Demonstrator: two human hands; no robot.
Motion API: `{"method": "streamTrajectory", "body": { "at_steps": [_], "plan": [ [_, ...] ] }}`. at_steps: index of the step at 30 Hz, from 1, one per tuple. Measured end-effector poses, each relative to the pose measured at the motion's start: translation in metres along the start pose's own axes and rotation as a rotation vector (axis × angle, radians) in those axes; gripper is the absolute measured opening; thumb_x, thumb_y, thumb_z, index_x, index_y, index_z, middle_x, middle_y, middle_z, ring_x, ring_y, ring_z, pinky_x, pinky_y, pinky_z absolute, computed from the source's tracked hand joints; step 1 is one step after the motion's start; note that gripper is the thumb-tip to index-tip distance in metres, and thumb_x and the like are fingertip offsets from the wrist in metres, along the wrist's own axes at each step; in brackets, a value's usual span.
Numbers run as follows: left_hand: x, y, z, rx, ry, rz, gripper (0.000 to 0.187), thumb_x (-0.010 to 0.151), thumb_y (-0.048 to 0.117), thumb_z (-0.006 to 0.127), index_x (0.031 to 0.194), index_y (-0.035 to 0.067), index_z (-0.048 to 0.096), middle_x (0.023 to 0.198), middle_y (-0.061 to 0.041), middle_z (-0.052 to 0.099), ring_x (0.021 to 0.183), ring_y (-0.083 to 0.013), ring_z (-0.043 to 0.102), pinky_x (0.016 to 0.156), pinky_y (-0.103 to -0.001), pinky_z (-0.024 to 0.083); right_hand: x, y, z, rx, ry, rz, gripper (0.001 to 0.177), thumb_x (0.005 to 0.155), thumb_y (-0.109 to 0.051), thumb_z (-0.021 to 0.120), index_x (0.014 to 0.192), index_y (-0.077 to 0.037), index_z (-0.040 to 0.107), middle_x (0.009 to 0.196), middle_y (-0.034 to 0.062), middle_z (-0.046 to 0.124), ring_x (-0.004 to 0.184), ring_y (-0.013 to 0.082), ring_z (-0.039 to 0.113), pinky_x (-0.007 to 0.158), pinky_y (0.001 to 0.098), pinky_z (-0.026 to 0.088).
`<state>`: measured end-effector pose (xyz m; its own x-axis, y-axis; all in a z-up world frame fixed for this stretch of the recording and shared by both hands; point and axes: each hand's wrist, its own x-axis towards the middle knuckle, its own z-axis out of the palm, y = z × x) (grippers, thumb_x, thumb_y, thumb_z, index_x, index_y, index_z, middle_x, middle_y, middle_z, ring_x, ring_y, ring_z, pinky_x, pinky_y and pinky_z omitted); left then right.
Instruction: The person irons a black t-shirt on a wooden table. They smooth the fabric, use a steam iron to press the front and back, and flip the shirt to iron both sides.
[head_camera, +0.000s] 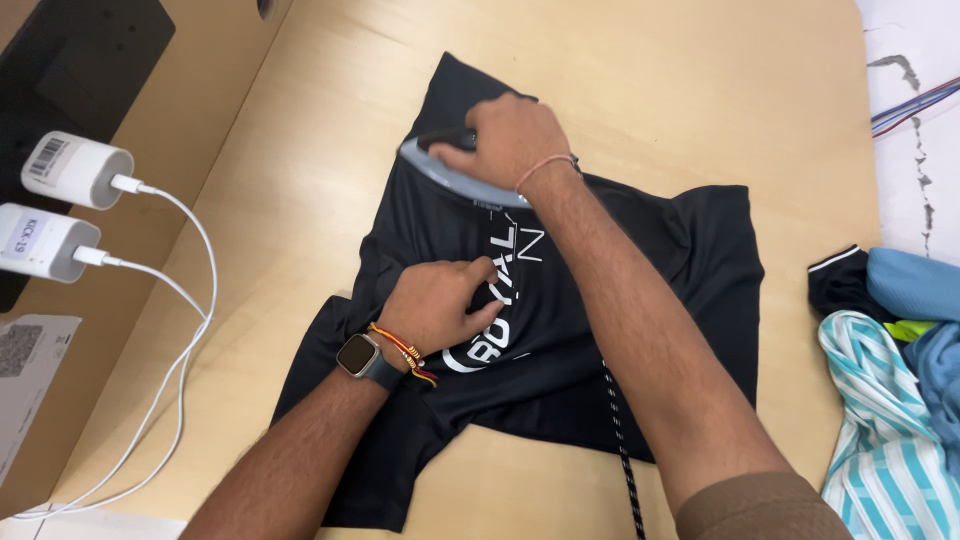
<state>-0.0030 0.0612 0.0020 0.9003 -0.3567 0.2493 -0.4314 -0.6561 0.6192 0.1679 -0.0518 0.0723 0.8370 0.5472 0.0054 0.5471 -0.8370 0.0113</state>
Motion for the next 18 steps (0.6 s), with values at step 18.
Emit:
{"method": "streamTrajectory", "body": {
  "at_steps": [18],
  "plan": [
    [0.006,0.002,-0.011,-0.045,-0.126,-0.207,0.036,0.079,0.037,0.081,0.103,0.011,0.070,0.065,-0.003,0.069,0.061,-0.0236,0.069,0.057,-0.039,0.053,0.042,0.025,0.007,0.008,0.073,0.323,0.068,0.083,-0.072,0.067,0.087,-0.005,0.078,0.079,0.0143,0.074,0.076,0.0314,0.074,0.069,0.0439,0.059]
  ]
}}
